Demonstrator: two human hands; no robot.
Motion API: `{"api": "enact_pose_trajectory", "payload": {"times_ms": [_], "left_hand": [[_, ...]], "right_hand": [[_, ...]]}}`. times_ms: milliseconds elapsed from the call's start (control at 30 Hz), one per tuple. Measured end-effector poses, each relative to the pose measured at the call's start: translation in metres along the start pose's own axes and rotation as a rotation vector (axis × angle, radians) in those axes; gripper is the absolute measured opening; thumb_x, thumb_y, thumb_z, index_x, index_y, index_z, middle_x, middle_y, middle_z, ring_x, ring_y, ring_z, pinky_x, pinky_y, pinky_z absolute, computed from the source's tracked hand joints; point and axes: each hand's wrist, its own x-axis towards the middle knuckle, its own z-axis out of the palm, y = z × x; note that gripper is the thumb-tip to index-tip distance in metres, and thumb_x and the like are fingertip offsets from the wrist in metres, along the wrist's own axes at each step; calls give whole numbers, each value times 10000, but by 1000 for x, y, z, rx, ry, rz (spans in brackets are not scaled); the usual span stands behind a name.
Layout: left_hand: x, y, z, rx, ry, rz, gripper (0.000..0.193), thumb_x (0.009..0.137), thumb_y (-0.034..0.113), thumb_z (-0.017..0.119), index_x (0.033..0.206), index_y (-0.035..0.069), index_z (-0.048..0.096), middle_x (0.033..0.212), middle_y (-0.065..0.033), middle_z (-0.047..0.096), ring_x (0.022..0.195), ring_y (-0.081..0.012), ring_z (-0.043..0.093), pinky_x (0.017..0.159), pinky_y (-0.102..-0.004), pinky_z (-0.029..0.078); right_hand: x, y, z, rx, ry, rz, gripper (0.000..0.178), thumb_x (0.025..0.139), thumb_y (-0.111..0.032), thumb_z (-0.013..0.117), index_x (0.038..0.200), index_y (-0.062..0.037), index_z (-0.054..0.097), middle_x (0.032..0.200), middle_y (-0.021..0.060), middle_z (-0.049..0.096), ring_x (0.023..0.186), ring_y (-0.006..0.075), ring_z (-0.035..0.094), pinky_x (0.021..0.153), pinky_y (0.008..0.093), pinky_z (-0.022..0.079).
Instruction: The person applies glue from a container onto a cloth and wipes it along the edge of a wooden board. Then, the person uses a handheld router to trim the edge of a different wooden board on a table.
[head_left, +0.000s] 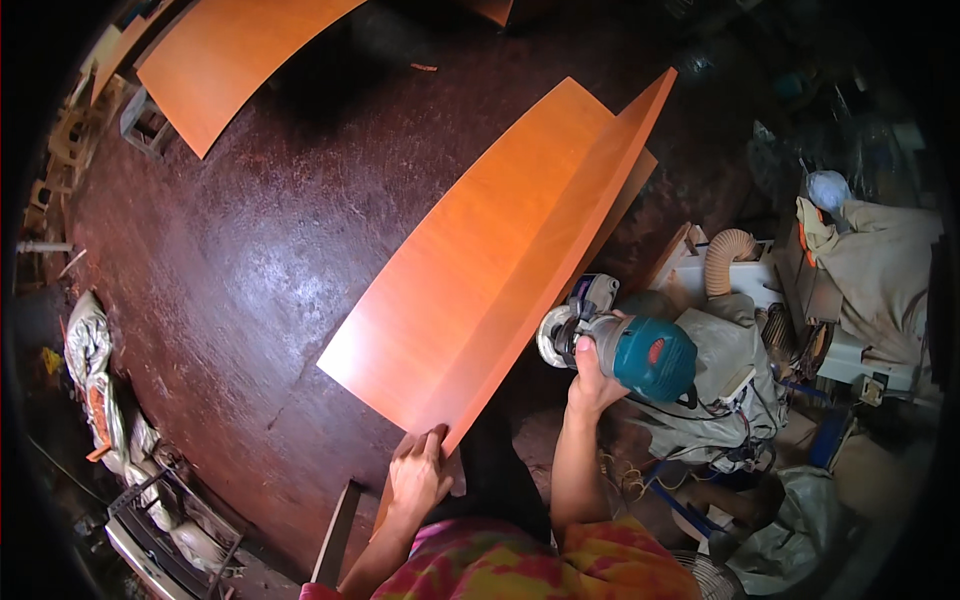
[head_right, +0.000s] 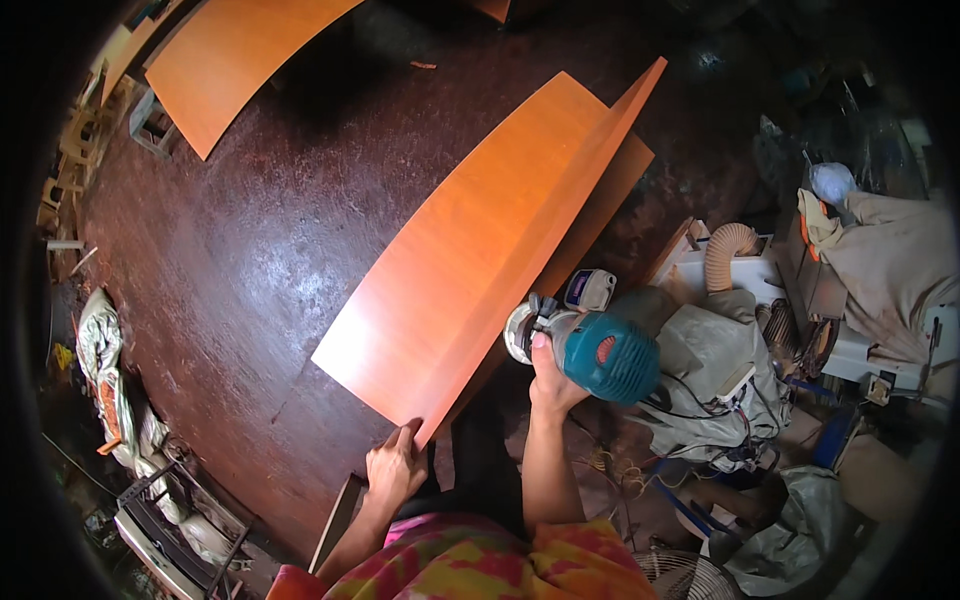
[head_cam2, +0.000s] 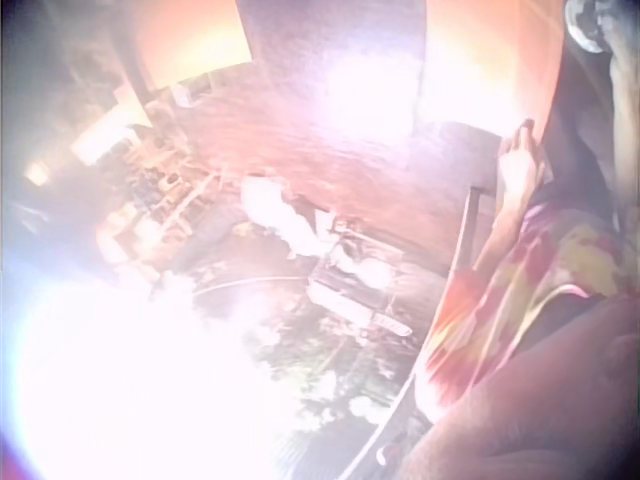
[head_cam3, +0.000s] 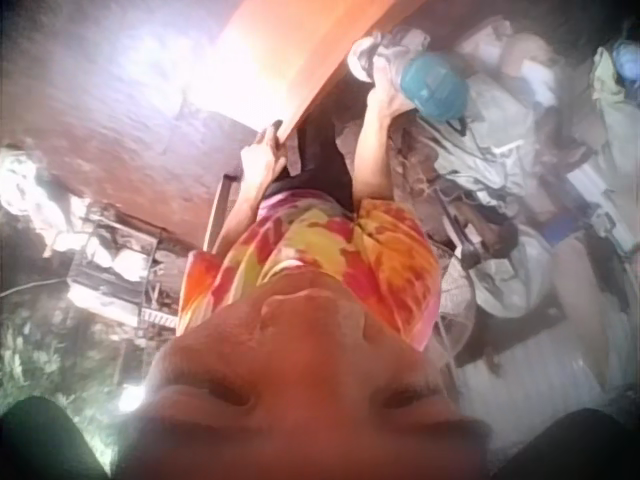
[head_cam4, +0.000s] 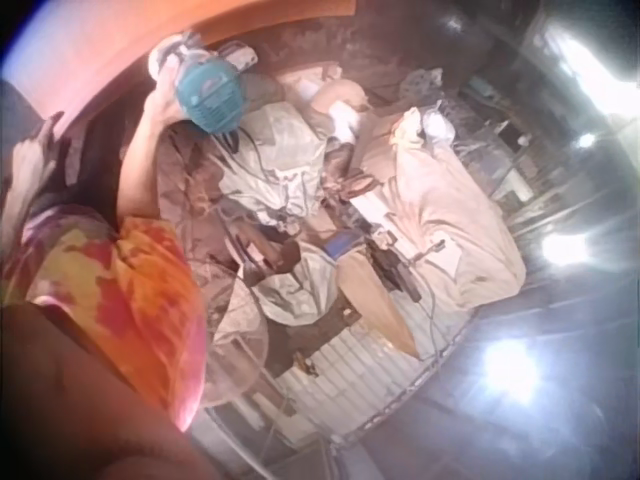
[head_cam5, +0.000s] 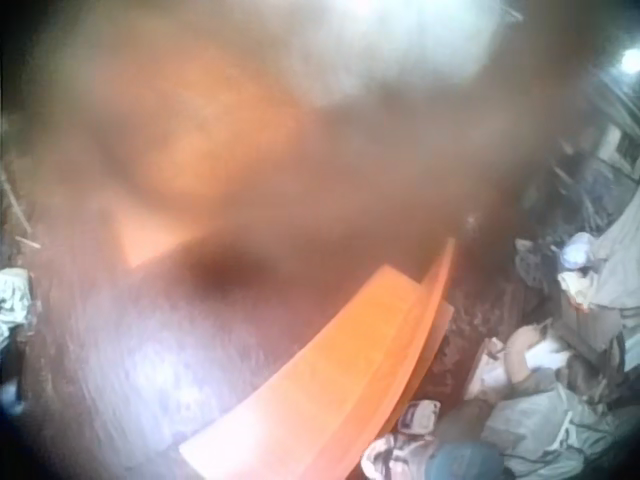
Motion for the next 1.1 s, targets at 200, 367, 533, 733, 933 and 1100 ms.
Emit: {"api": "enact_pose_trajectory", "payload": {"times_ms": [200, 367, 533, 733, 933, 1100], "left_hand": [[55, 20, 4, -106, 110, 129, 492, 894, 71, 632, 1380, 83, 553, 1221, -152, 732, 858, -361, 764, 728, -432, 632], [97, 34, 3, -157, 149, 149, 472, 913, 47, 642, 1371, 61, 527, 1063, -204, 739, 787, -405, 734, 705, -488, 602], [105, 29, -3, -112, 66, 134, 490, 867, 13, 643, 1341, 43, 521, 1016, -241, 734, 760, -416, 729, 689, -498, 592], [104, 27, -3, -130, 74, 143, 560, 827, -3, 645, 1367, 24, 496, 1050, -242, 735, 833, -429, 732, 718, -505, 599], [102, 31, -8, -184, -46, 118, 710, 793, 16, 707, 1445, 33, 428, 1304, -231, 681, 969, -431, 735, 775, -520, 608], [101, 31, 2, -167, -40, 104, 814, 750, 25, 749, 1484, 44, 399, 1552, -175, 540, 1066, -410, 730, 839, -500, 625]], "right_hand": [[-14, 4, 16, -66, -50, -87, 685, 810, -108, 812, 1384, 89, 494, 1310, 210, 600, 1179, 305, 602, 1061, 446, 484], [-19, 8, 25, -60, -79, -110, 701, 820, -120, 820, 1393, 97, 480, 1329, 200, 590, 1202, 311, 596, 1083, 445, 470], [-22, 6, 41, -27, -73, -129, 694, 830, -120, 821, 1392, 102, 480, 1337, 190, 592, 1205, 307, 599, 1092, 436, 469], [-24, 11, 43, -40, -50, -142, 666, 820, -86, 801, 1379, 94, 485, 1316, 184, 595, 1192, 297, 602, 1068, 437, 485], [-26, 27, 30, -12, -69, -132, 692, 788, 6, 790, 1409, 54, 489, 1385, 141, 575, 1231, 265, 598, 1125, 436, 462], [-24, 30, 29, 1, -74, -140, 694, 790, -8, 823, 1401, 59, 501, 1402, 147, 578, 1252, 250, 603, 1122, 408, 473]]}}
